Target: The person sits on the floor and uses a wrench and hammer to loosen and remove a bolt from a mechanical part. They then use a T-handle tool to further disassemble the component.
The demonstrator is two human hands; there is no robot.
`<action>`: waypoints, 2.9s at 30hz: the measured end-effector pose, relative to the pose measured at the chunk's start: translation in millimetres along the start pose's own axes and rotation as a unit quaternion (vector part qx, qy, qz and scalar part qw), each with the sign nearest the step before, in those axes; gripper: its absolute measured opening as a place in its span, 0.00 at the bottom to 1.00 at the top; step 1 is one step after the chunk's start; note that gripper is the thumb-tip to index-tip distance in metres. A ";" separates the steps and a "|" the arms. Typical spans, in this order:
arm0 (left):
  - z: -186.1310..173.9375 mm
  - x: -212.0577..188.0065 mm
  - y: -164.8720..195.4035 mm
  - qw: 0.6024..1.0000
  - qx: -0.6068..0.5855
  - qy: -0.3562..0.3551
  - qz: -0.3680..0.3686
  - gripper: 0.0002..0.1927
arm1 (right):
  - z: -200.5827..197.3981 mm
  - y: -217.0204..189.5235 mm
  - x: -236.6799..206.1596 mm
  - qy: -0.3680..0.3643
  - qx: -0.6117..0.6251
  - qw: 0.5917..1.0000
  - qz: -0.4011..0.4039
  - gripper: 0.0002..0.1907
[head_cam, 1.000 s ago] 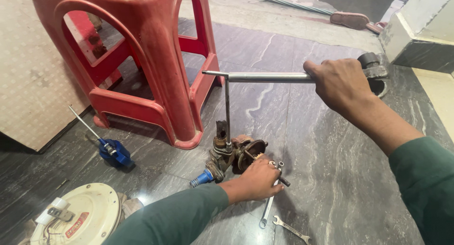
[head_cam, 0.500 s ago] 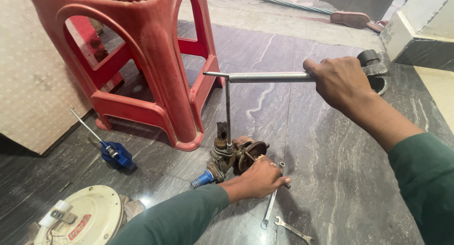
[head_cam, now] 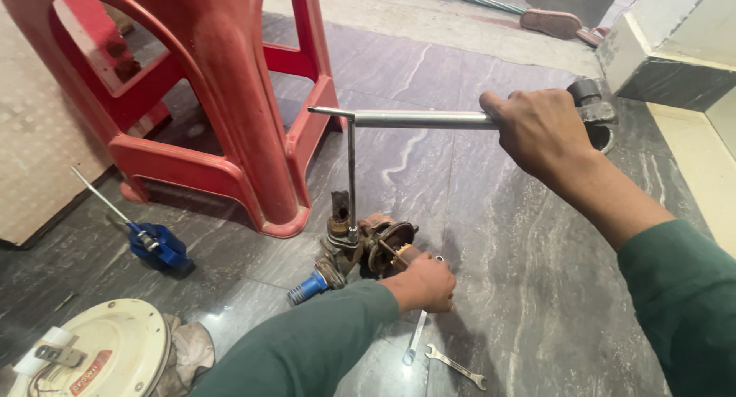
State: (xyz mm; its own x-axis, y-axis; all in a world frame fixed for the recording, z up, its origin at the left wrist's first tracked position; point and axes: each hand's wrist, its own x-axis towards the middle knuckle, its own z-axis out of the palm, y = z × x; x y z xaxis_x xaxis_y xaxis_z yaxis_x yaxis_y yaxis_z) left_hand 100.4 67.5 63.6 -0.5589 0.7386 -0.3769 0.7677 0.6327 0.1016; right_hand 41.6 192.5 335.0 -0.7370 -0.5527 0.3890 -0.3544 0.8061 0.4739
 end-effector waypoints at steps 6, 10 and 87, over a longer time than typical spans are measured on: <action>7.0 -1.3 4.7 0.997 0.071 0.030 -0.002 0.19 | 6.3 1.7 1.2 -0.005 0.008 1.000 0.006 0.04; -5.6 -28.5 7.7 0.995 0.070 0.063 0.014 0.20 | 9.9 3.4 1.4 -0.016 0.005 1.000 0.012 0.05; 27.7 -47.9 -18.3 0.988 -0.144 0.053 -0.009 0.35 | 8.0 21.2 -11.6 -0.067 0.022 0.996 0.057 0.04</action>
State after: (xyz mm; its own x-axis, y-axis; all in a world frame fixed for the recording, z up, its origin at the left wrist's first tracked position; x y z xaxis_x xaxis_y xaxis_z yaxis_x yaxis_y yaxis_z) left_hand 121.8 14.0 54.3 -0.6124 0.7379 -0.2838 0.6455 0.6739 0.3594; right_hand 38.0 217.8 334.2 -0.8432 -0.4262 0.3276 -0.2871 0.8723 0.3957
